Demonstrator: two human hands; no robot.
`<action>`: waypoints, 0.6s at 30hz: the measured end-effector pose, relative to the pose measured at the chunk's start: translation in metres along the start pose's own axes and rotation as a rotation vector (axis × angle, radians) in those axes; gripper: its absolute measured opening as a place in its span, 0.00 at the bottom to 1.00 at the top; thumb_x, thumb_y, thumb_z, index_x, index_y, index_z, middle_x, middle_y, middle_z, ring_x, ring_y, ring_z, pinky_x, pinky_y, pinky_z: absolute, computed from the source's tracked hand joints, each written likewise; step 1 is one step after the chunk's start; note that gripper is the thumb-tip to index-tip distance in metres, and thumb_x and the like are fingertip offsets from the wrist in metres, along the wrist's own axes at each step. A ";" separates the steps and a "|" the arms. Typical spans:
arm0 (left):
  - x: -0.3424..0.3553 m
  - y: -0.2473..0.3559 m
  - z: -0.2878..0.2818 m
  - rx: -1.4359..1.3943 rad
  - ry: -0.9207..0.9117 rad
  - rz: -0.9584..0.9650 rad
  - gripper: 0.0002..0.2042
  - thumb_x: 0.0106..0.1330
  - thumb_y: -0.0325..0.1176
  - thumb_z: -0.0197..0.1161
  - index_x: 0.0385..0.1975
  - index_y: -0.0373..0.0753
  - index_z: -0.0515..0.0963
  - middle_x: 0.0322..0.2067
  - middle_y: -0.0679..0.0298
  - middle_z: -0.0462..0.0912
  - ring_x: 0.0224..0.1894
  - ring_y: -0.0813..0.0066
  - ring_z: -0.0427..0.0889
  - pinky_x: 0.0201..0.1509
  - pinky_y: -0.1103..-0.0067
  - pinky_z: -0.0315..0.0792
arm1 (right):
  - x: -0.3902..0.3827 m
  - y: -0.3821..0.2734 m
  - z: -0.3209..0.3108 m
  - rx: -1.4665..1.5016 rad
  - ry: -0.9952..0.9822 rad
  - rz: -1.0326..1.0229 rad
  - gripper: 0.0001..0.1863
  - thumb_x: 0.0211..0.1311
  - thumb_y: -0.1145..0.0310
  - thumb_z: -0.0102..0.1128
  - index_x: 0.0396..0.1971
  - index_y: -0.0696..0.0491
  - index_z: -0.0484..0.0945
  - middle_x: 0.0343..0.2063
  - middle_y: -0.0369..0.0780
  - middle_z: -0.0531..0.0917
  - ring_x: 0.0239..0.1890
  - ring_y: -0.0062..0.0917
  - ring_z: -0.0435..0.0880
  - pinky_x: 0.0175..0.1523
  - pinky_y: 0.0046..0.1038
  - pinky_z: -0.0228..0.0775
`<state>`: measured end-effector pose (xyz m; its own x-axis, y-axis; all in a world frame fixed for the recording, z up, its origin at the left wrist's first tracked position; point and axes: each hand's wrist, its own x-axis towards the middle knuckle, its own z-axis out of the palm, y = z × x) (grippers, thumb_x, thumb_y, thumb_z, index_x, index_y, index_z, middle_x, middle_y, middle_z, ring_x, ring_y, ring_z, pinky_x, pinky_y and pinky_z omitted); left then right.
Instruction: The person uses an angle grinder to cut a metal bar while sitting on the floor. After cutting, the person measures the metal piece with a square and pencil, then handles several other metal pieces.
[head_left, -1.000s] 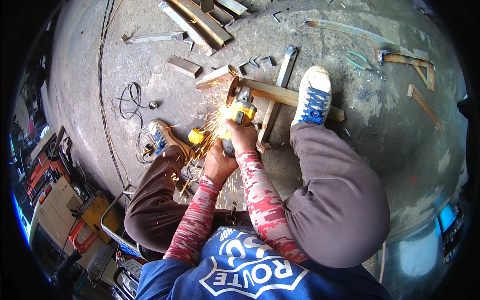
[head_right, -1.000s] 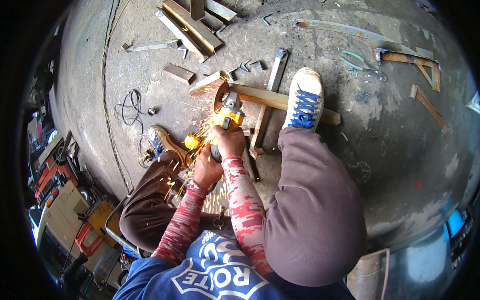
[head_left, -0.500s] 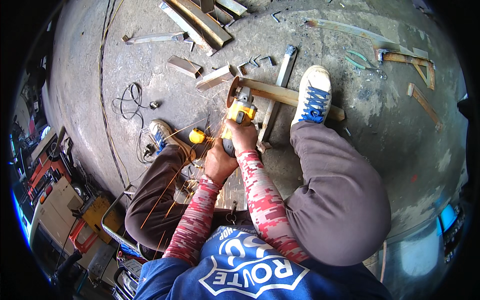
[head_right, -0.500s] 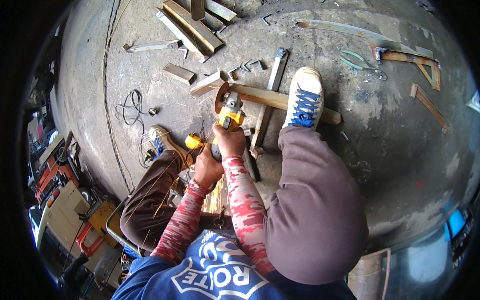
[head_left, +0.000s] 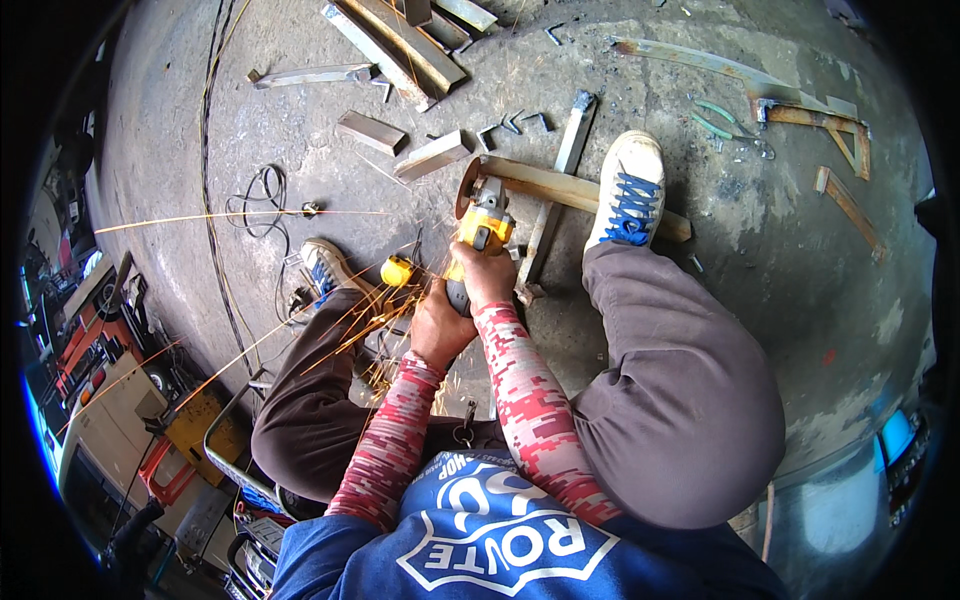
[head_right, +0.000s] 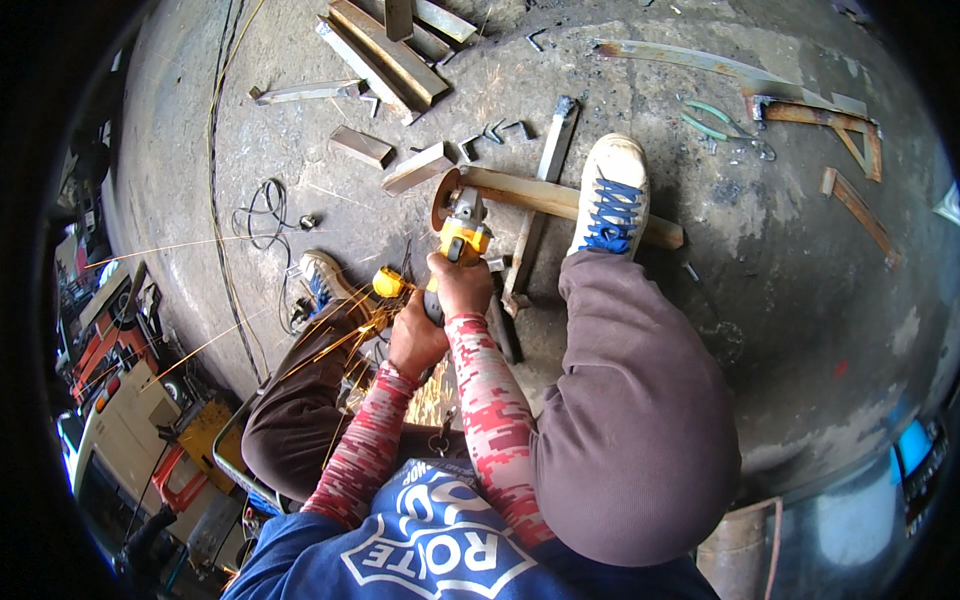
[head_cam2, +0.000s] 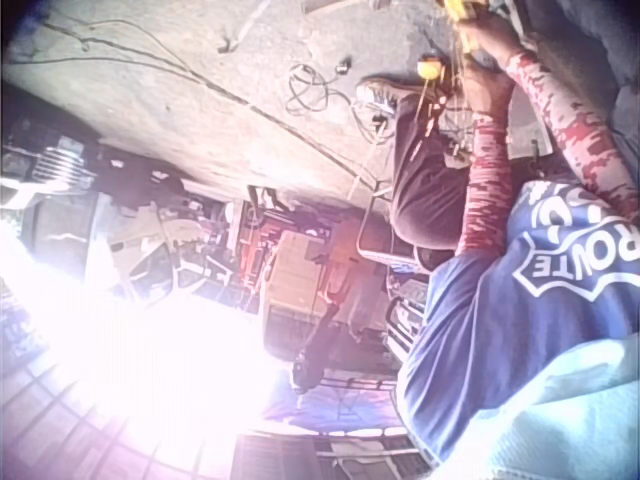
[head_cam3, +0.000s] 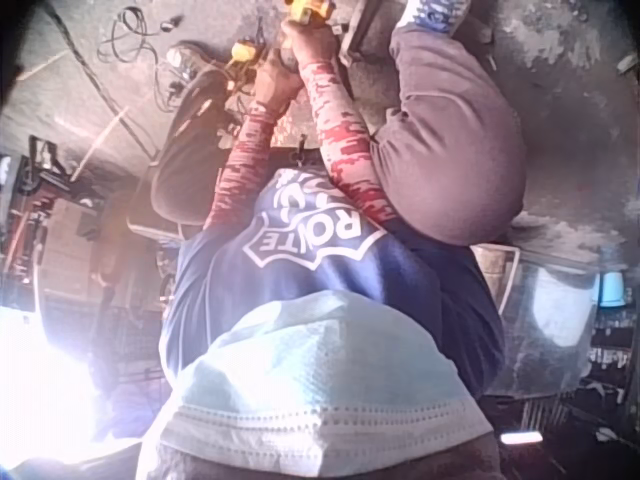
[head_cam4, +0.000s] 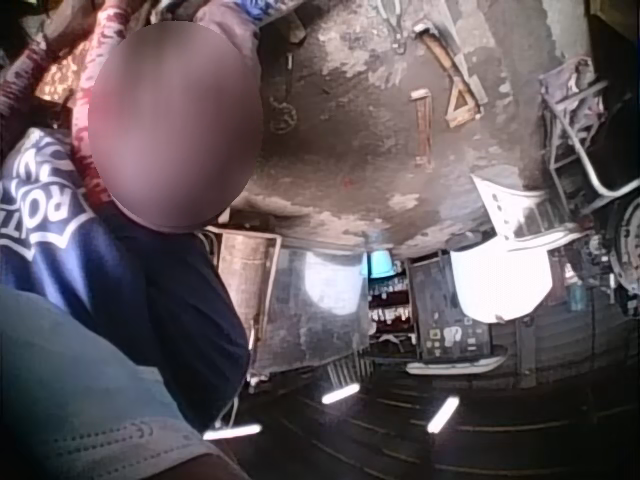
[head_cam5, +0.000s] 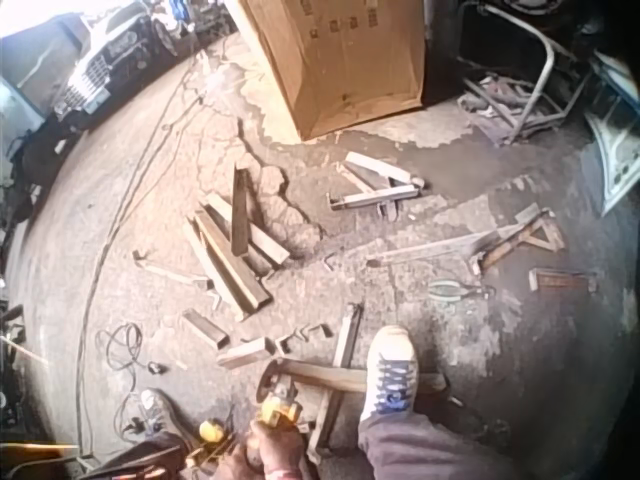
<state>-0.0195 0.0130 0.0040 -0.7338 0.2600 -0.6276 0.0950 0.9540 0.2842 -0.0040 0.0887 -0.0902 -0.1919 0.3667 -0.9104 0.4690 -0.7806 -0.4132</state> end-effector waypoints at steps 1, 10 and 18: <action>-0.001 0.000 0.000 -0.003 -0.011 -0.008 0.43 0.50 0.58 0.79 0.56 0.26 0.76 0.37 0.35 0.88 0.44 0.37 0.89 0.50 0.54 0.82 | -0.002 -0.001 -0.001 0.006 -0.003 -0.002 0.16 0.53 0.66 0.78 0.40 0.59 0.89 0.35 0.36 0.90 0.35 0.23 0.89 0.43 0.30 0.79; -0.003 -0.006 0.002 -0.015 -0.054 -0.049 0.43 0.49 0.59 0.79 0.55 0.27 0.76 0.38 0.36 0.88 0.44 0.38 0.89 0.50 0.54 0.82 | -0.007 0.000 0.000 -0.014 0.005 0.012 0.15 0.54 0.67 0.76 0.40 0.59 0.88 0.36 0.36 0.90 0.35 0.22 0.88 0.44 0.29 0.78; -0.007 -0.012 0.006 0.004 -0.010 -0.019 0.43 0.49 0.61 0.79 0.53 0.28 0.77 0.38 0.36 0.88 0.45 0.39 0.89 0.50 0.55 0.82 | -0.006 0.013 0.000 -0.036 0.032 0.008 0.19 0.51 0.62 0.77 0.39 0.60 0.88 0.35 0.40 0.91 0.36 0.29 0.90 0.45 0.33 0.80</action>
<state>-0.0113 0.0003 0.0004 -0.7286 0.2432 -0.6403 0.0838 0.9595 0.2690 0.0036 0.0767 -0.0900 -0.1608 0.3765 -0.9123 0.5013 -0.7651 -0.4041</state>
